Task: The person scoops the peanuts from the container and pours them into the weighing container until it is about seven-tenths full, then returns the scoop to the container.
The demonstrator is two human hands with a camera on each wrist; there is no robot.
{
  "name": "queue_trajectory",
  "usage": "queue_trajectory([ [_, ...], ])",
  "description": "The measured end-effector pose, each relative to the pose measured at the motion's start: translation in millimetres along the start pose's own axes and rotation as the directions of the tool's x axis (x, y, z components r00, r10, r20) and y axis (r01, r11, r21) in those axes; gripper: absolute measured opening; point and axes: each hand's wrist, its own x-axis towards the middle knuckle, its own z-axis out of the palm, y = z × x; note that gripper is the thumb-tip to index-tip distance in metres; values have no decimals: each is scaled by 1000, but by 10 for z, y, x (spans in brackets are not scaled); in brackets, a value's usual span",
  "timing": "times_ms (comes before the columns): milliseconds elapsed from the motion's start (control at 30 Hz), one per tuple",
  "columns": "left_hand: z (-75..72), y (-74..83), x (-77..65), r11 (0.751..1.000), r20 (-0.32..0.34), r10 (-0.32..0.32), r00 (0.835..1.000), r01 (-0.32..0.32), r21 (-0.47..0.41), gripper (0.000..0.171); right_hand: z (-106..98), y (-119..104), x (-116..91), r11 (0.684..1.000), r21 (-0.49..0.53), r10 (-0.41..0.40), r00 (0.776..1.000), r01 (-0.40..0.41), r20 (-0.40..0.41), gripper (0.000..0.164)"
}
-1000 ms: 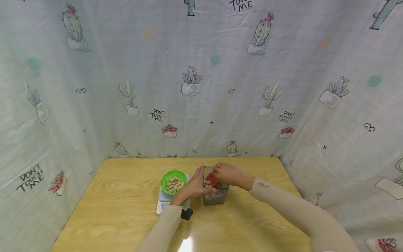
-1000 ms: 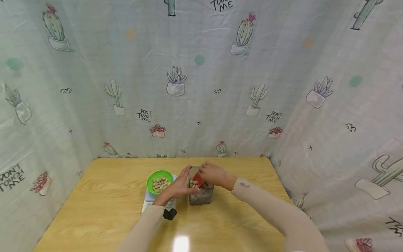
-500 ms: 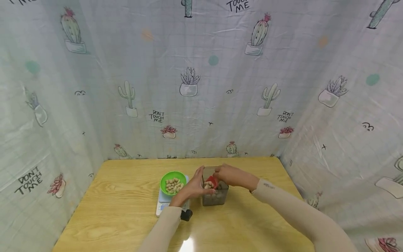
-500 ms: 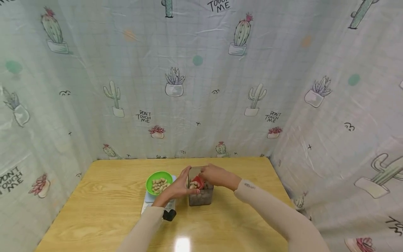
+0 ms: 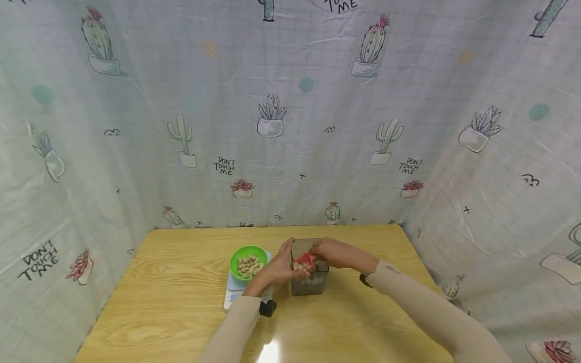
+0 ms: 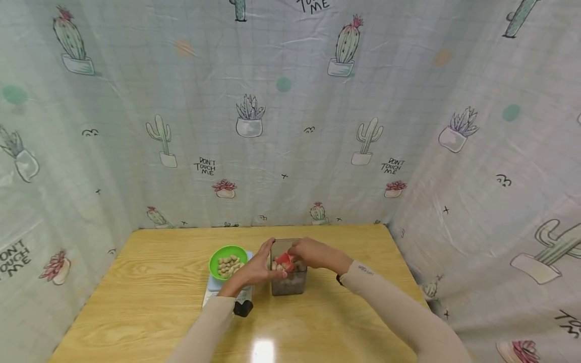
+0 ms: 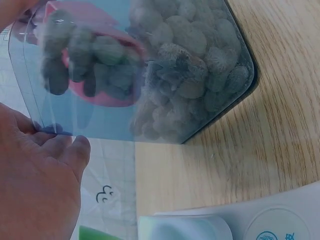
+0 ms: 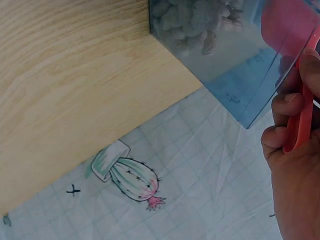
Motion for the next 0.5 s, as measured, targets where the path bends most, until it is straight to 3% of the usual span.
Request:
queue_trajectory([
  [300, -6, 4, -10, 1000, 6, -10, 1000, 10, 7, 118, 27, 50, -146, 980, 119, 166, 986, -162, -17, 19],
  [500, 2, 12, -7, 1000, -1, -17, 1000, 17, 4, 116, 48, 80, -208, 963, 150, 230, 973, -222, -35, 22],
])
